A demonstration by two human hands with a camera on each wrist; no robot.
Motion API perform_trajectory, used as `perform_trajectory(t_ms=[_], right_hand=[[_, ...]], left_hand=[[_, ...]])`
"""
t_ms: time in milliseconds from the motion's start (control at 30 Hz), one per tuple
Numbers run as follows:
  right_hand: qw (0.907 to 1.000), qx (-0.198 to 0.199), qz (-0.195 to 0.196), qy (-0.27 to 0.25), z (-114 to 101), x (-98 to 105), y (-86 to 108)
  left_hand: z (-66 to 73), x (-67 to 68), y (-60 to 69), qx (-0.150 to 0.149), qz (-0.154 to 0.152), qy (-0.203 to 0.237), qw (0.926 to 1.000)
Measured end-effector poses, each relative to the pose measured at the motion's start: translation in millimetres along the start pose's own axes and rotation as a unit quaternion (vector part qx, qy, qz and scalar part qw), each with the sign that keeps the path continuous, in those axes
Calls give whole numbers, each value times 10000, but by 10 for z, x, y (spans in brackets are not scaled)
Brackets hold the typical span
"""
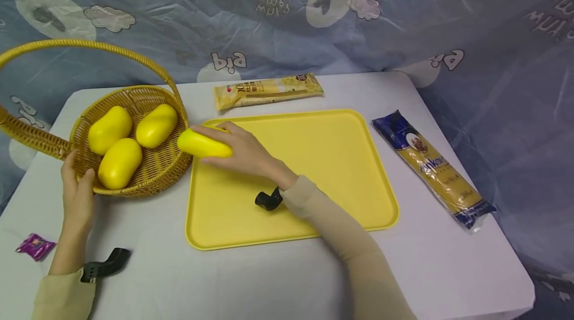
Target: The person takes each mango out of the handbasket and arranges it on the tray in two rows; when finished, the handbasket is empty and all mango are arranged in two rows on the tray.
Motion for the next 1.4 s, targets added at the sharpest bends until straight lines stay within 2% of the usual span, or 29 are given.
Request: perform_trajectory(t_ms=[133,333,733,1000,1133,1300,1400], right_hand=[[9994,-302,142,50,172,48,8],[9940,-1024,324,197,430,111,8],[9767,-2124,223,230,819,250,39],[9624,-2691,33,374,938,286,66],[9553,-2926,-225,367,959,326,76],[9486,-3087,-651,267,984,405,125],[9480,-3090,-695,301,1000,444,160]], left_hand=[[6,6,6,-17,-11,0,10000],[8,14,9,-12,32,-15,10000],[12,10,8,-131,119,54,9998],[4,15,12,17,112,-14,9999],[-3,9,11,80,79,-17,9999],[-11,0,5,78,50,16,10000],[-14,-1,0,65,34,13,10000]])
Point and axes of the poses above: each hand's wrist, its own y-axis away from the middle knuckle, its own x-axis out of the back of the hand, z = x × y, the point moved 3 cm from there along -y, towards the middle knuckle, and after that the axes turned 14 degrees about -x, right-handed, at the moved point
